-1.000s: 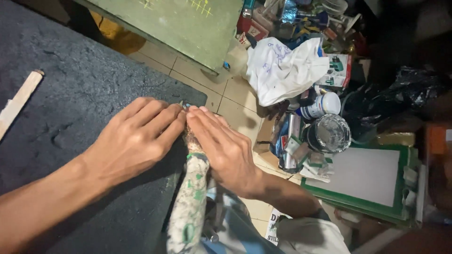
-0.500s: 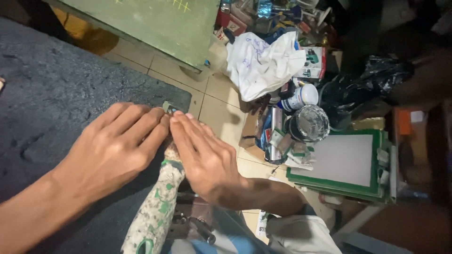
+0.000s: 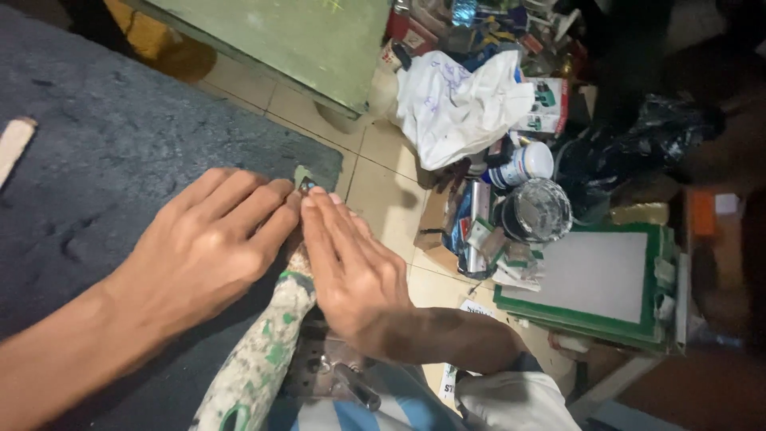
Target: Smoothing a layer of emulsion on a flat surface using a hand-held spatula in a screen printing context.
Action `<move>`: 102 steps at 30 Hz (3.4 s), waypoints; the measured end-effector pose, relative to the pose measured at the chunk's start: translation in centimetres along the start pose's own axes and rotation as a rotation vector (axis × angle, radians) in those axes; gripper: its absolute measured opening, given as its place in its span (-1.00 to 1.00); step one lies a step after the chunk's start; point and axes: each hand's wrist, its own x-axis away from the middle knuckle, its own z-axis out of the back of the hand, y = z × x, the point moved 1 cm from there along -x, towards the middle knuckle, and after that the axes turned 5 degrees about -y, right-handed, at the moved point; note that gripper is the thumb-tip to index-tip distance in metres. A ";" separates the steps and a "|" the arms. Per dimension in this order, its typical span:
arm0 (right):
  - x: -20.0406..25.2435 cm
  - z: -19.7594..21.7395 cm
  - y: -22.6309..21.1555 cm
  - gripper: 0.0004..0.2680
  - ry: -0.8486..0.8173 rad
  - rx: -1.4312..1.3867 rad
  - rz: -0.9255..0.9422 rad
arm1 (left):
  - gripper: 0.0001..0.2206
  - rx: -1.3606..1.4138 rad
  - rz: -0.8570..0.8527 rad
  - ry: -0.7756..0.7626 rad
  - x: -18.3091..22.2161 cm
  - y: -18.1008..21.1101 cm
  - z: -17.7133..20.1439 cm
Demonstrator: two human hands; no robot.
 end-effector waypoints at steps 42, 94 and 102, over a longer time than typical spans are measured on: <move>-0.5 -1.3 -0.5 -0.80 0.019 0.120 -0.002 | -0.90 -0.140 0.034 -0.048 0.1 0.0 -0.4; 1.5 1.1 5.0 -0.66 0.021 -0.468 0.012 | -0.74 0.539 0.369 -0.064 -1.5 -2.3 0.6; 1.5 3.9 5.4 -0.77 0.046 -0.631 -0.255 | -0.21 0.462 0.438 -0.615 -5.8 -4.8 1.7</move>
